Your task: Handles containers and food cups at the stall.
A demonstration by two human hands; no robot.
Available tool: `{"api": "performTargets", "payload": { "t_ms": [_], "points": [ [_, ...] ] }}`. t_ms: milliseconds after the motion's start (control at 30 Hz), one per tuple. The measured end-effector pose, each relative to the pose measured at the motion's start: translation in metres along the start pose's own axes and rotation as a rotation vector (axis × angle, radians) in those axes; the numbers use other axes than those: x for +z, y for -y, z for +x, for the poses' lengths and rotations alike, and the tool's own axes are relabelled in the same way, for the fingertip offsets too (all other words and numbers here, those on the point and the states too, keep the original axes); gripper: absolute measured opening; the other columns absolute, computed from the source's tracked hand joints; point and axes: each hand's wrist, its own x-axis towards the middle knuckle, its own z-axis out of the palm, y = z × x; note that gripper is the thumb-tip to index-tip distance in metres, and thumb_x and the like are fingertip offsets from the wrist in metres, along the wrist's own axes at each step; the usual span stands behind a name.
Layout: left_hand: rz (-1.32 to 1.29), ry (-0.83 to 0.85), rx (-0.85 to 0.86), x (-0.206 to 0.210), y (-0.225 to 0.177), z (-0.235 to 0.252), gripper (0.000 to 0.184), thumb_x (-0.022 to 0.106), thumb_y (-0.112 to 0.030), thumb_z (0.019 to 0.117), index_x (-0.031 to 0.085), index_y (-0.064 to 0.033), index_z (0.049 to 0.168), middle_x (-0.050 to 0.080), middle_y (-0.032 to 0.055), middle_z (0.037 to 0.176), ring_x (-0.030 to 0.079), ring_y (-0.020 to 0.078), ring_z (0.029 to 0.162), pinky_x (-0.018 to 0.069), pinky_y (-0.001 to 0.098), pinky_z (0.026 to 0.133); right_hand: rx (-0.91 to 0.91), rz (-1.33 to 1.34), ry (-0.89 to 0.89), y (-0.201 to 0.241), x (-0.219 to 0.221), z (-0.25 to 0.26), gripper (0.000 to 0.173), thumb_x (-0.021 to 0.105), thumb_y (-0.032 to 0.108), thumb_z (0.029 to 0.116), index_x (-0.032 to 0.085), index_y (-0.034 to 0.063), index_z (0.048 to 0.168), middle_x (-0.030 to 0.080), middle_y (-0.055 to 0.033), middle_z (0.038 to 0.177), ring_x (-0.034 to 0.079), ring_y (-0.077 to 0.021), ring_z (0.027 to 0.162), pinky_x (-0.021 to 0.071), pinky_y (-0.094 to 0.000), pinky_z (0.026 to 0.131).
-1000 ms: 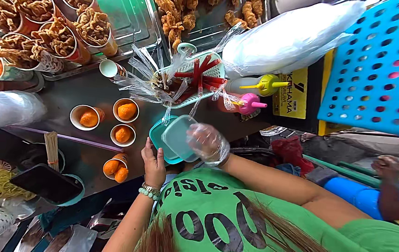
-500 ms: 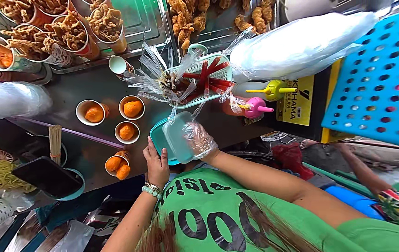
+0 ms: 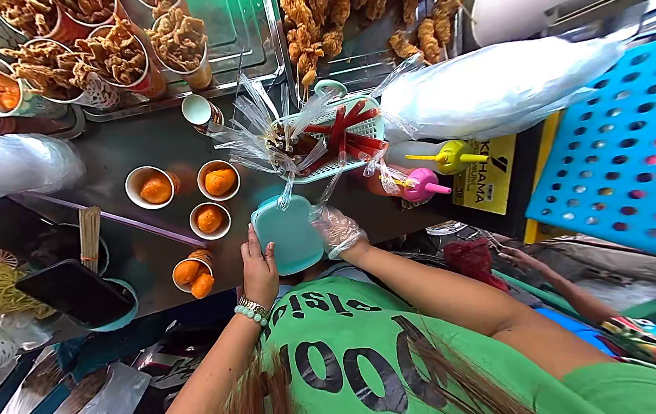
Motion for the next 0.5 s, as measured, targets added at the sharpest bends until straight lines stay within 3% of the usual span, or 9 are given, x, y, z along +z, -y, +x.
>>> {"api": "performTargets", "payload": {
  "t_ms": [67,100,200,300,433,500],
  "points": [
    [-0.148,0.026,-0.030,-0.002,0.005,0.003,0.060,0.051,-0.016,0.1061,0.028,0.0111,0.155,0.050,0.0336,0.142,0.057,0.0338,0.129,0.0462,0.0391,0.109,-0.015,0.019,-0.051,0.002,0.003,0.002,0.038,0.052,0.014,0.1057,0.059,-0.0043,0.138,0.060,-0.0259,0.140,0.056,-0.0385,0.134,0.0415,-0.0510,0.113],
    [-0.234,0.042,-0.068,-0.003,0.007,0.006,0.059,0.054,-0.014,0.1048,0.030,0.0110,0.152,0.052,0.0307,0.142,0.060,0.0271,0.126,0.0486,0.0346,0.107,-0.019,0.045,-0.084,0.002,0.004,0.003,0.036,0.055,0.014,0.1048,0.062,-0.0047,0.135,0.062,-0.0259,0.137,0.058,-0.0382,0.131,0.0427,-0.0513,0.112],
    [-0.359,0.071,-0.163,-0.006,0.002,0.013,0.050,0.058,-0.009,0.1022,0.036,0.0113,0.143,0.063,0.0216,0.118,0.068,0.0138,0.100,0.0560,0.0269,0.090,0.071,0.018,0.040,0.007,-0.004,0.009,0.037,0.054,0.019,0.1060,0.061,0.0002,0.138,0.062,-0.0226,0.138,0.056,-0.0360,0.133,0.0402,-0.0515,0.113],
    [-0.335,0.109,-0.207,-0.009,-0.005,0.016,0.046,0.059,-0.009,0.1018,0.039,0.0119,0.138,0.066,0.0213,0.111,0.069,0.0176,0.096,0.0569,0.0321,0.089,0.149,-0.039,0.133,0.008,-0.012,0.015,0.039,0.053,0.025,0.1069,0.061,0.0031,0.139,0.062,-0.0220,0.138,0.056,-0.0382,0.132,0.0399,-0.0573,0.112],
    [-0.319,0.113,-0.104,-0.016,-0.002,0.002,0.044,0.061,-0.011,0.1003,0.045,0.0163,0.131,0.066,0.0250,0.108,0.070,0.0249,0.096,0.0579,0.0382,0.089,0.090,-0.006,0.125,-0.004,-0.015,0.005,0.049,0.057,0.030,0.1050,0.055,-0.0009,0.144,0.057,-0.0245,0.144,0.052,-0.0372,0.137,0.0356,-0.0536,0.117],
    [-0.342,0.081,0.026,-0.029,-0.002,-0.011,0.044,0.062,-0.012,0.0996,0.046,0.0181,0.128,0.066,0.0235,0.103,0.070,0.0223,0.090,0.0588,0.0360,0.085,0.055,0.161,0.021,-0.008,-0.012,-0.008,0.054,0.069,0.030,0.0962,0.058,-0.0012,0.139,0.064,-0.0221,0.134,0.060,-0.0323,0.126,0.0441,-0.0525,0.110]
  ]
}}
